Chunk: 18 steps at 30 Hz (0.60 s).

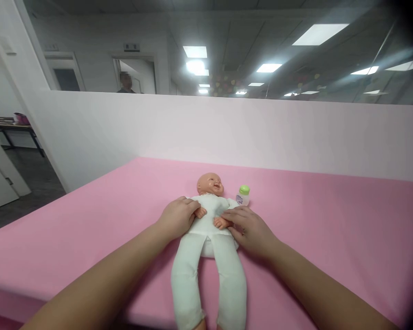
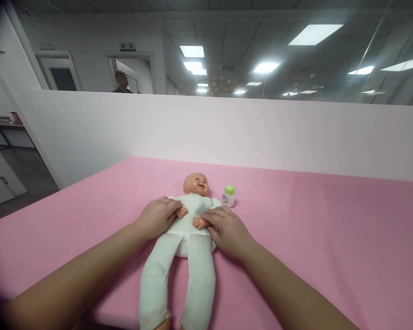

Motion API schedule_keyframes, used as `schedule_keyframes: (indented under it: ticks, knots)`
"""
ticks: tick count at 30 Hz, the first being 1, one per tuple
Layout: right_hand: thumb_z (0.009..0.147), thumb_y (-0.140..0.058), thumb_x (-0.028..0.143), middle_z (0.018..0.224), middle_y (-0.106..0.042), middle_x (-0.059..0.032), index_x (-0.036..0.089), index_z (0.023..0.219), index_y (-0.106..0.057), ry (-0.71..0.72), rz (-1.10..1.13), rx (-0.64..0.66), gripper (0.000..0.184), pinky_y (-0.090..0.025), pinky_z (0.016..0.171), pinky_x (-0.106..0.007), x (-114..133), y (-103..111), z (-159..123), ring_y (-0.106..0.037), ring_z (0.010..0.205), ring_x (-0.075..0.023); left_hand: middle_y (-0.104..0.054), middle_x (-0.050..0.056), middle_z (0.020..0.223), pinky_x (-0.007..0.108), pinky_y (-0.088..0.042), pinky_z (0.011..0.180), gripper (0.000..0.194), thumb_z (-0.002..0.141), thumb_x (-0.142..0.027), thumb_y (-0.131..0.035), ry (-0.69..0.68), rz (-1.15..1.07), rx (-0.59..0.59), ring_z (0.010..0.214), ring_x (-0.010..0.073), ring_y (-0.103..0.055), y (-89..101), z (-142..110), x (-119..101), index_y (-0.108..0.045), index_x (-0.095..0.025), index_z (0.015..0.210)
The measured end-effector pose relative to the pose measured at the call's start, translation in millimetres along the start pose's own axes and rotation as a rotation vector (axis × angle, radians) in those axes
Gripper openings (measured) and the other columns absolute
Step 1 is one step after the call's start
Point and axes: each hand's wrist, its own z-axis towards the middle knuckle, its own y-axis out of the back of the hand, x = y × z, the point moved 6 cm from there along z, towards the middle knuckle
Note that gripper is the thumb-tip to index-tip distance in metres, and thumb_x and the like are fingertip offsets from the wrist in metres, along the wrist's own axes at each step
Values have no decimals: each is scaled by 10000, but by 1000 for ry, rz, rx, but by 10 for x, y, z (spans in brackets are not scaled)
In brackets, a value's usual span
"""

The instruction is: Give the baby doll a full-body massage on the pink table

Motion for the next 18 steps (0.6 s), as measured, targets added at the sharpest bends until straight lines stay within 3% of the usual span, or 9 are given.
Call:
schedule_keyframes:
  ticks: [4, 7, 10, 13, 16, 18]
  knots:
    - [933, -621, 148, 1232, -744, 8, 344, 1258, -717, -101, 107, 5, 392, -510, 1032, -457, -77, 0, 5, -646, 1148, -247, -770, 32, 1001, 346, -485, 819, 232, 939, -214, -527, 62, -111, -37, 926, 231, -671, 28, -9, 48, -732, -265, 1036]
    - [943, -672, 275, 1226, -748, 8, 359, 1250, -725, -311, 285, -102, 322, -559, 966, -425, -293, 54, -26, -684, 1081, -236, -775, 15, 982, 320, -499, 758, 252, 972, -353, -543, 245, -277, -142, 841, 206, -689, 121, -52, 222, -737, -295, 1122]
    - [899, -745, 413, 1276, -730, -35, 311, 1293, -692, -493, 483, -309, 411, -593, 915, -406, -618, 166, -108, -698, 1080, -249, -773, 3, 978, 295, -512, 709, 349, 938, -411, -600, 507, -429, -310, 770, 184, -684, 214, -149, 576, -690, -310, 1260]
    - [831, -803, 470, 1302, -712, -74, 263, 1353, -627, -631, 620, -518, 588, -610, 916, -407, -979, 298, -228, -690, 1140, -272, -750, 43, 1162, 296, -537, 760, 551, 842, -381, -703, 699, -543, -434, 885, 201, -704, 203, -251, 1009, -609, -287, 1377]
    - [816, -785, 472, 1293, -705, -86, 240, 1357, -572, -800, 653, -642, 626, -631, 873, -373, -1290, 391, -372, -708, 1102, -254, -707, 116, 1252, 309, -543, 707, 760, 787, -346, -724, 922, -628, -473, 887, 228, -715, 72, -374, 1435, -491, -243, 1504]
    - [822, -736, 469, 1202, -726, -81, 232, 1327, -551, -923, 558, -629, 588, -634, 797, -336, -1429, 421, -460, -731, 990, -230, -709, 123, 1229, 300, -522, 647, 752, 755, -325, -725, 1029, -644, -444, 848, 230, -708, -23, -438, 1626, -519, -237, 1473]
